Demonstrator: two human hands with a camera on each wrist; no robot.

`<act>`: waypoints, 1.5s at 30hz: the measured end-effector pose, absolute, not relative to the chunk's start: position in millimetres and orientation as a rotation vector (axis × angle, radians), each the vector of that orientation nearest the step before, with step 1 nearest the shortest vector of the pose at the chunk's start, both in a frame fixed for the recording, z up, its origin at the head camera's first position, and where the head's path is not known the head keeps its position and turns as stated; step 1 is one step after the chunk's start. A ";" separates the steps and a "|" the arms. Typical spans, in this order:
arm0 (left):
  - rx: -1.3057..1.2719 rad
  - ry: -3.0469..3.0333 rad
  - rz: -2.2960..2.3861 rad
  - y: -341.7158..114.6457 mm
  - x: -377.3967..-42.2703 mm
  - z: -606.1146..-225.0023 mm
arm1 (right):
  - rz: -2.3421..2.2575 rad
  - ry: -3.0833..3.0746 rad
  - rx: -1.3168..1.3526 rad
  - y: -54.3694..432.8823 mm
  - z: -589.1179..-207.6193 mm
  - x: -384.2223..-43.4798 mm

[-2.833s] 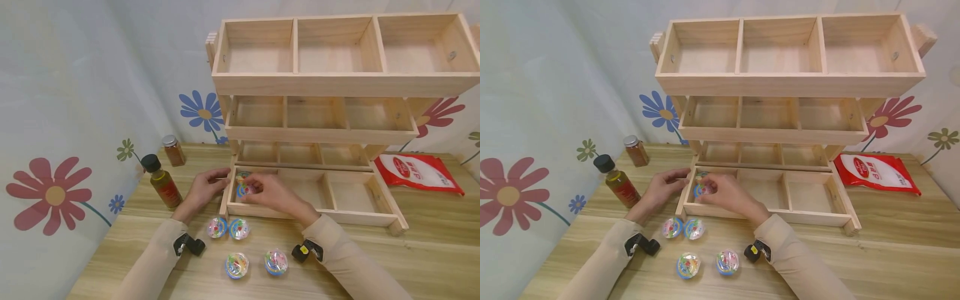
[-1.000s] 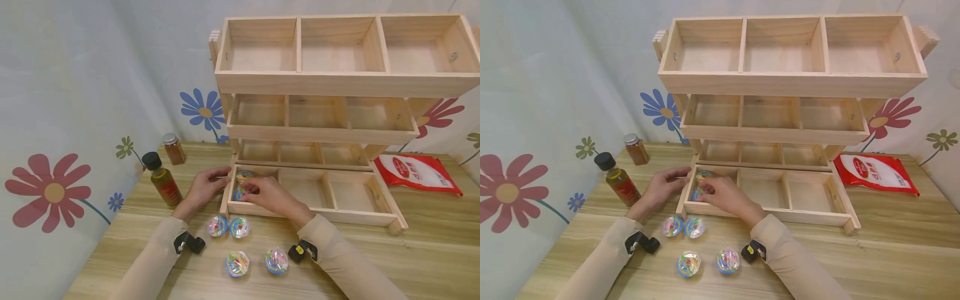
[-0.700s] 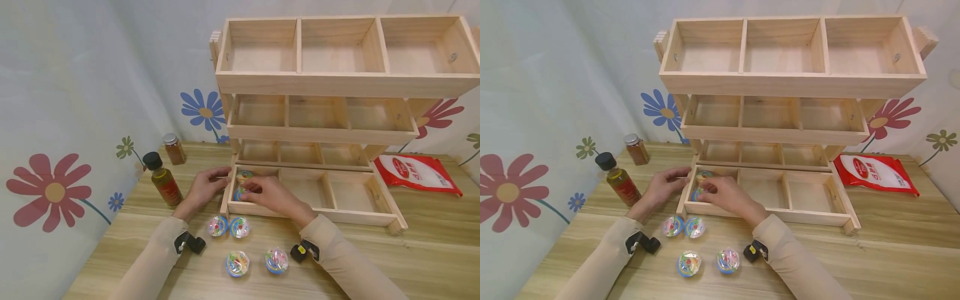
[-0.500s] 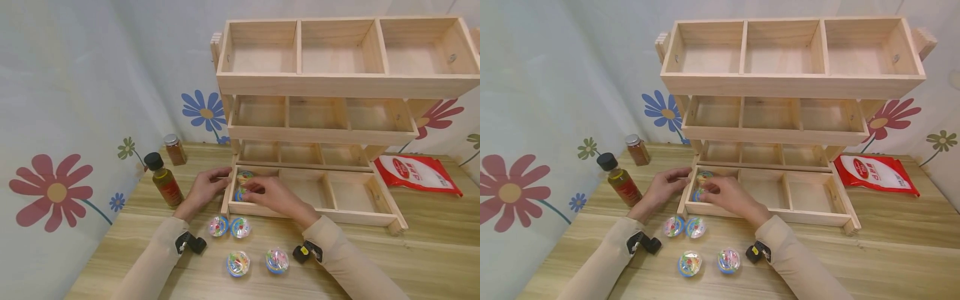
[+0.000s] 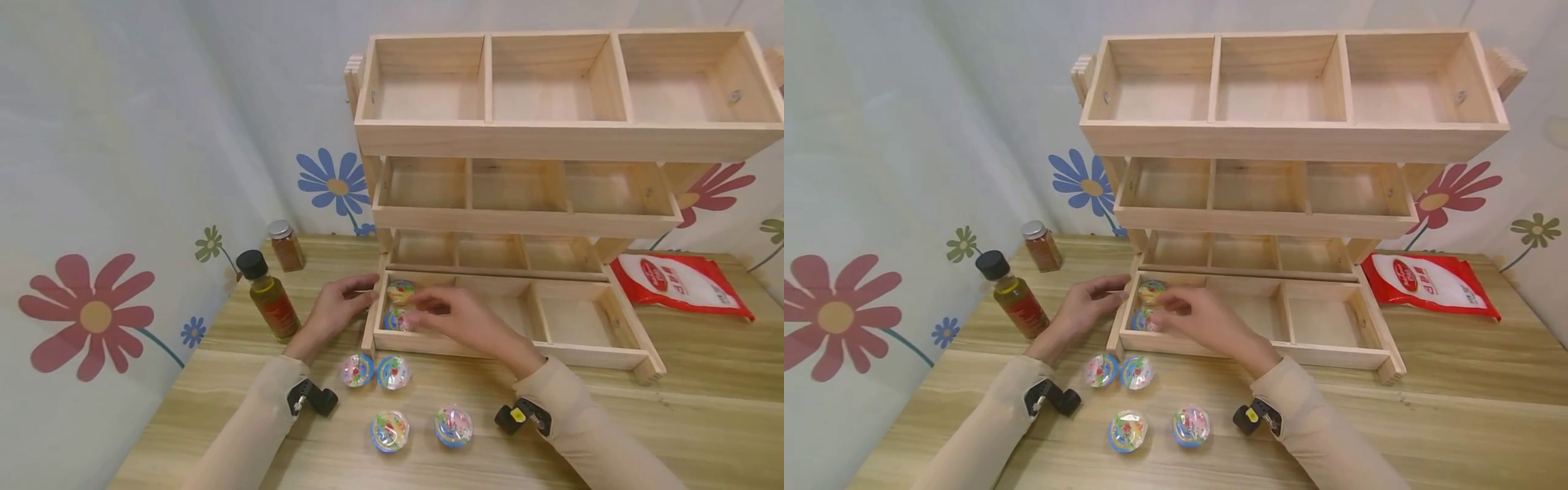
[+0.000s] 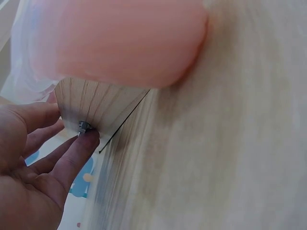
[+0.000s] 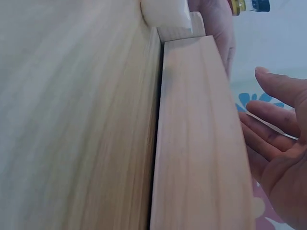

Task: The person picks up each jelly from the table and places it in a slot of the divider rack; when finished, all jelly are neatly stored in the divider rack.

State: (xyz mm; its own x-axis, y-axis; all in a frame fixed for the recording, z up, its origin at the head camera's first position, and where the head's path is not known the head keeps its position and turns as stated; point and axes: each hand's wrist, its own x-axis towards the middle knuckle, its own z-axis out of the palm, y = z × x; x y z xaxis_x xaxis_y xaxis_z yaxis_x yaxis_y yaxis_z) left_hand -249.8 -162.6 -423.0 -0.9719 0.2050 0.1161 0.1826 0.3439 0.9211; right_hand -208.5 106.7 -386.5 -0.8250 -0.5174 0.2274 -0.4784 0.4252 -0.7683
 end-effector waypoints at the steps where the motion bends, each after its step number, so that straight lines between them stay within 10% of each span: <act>1: 0.370 2.557 1.752 -162.4 -249.5 -422.6 | -1.388 2.621 -0.929 108.2 -385.6 -207.1; 45: 0.363 2.517 1.779 -161.5 -249.5 -422.1 | -1.114 2.279 -1.206 155.6 -372.6 -143.1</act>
State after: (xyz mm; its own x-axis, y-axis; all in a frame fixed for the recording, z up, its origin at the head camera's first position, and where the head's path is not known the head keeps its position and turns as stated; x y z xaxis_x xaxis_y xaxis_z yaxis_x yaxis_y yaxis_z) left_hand -249.5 -161.5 -422.1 -0.9719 0.2118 0.1030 0.1678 0.3158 0.9339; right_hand -143.1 155.6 -372.6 -0.5865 -0.8073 0.0662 -0.5483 0.3355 -0.7661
